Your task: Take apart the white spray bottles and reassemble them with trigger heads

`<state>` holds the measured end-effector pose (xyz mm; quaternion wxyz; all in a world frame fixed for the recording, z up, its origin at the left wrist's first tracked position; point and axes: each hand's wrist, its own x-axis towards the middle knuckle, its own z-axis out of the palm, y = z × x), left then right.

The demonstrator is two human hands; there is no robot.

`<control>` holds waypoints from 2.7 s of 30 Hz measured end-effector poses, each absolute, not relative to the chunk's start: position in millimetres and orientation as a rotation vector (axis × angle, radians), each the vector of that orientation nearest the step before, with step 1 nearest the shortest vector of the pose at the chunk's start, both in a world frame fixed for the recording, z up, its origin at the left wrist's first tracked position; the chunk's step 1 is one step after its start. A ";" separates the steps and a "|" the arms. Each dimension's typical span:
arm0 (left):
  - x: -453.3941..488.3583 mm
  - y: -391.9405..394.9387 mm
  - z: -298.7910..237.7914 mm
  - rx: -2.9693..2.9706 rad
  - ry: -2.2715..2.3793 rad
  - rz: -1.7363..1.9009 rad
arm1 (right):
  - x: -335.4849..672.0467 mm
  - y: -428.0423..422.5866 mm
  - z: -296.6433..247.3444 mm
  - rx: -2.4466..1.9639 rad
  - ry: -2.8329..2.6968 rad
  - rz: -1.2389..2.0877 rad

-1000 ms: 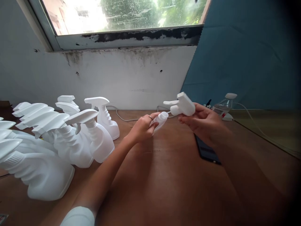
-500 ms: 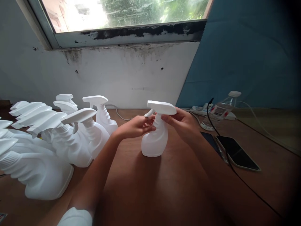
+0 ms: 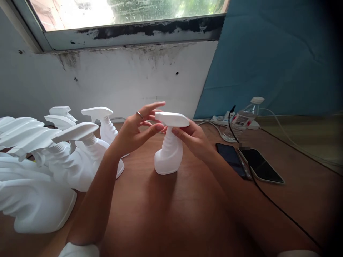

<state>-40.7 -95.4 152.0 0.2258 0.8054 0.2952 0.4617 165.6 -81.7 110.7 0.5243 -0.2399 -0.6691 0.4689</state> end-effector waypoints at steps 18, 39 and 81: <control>-30.5 -104.5 154.4 2.216 0.887 1.476 | 151.0 -82.2 90.9 -0.391 -1.435 1.269; -35.8 -102.7 154.7 2.118 0.758 1.382 | 135.6 -97.4 88.8 -0.511 -1.417 1.066; -39.9 -105.9 158.7 2.141 0.729 1.312 | 139.4 -91.1 85.8 -0.433 -1.394 1.229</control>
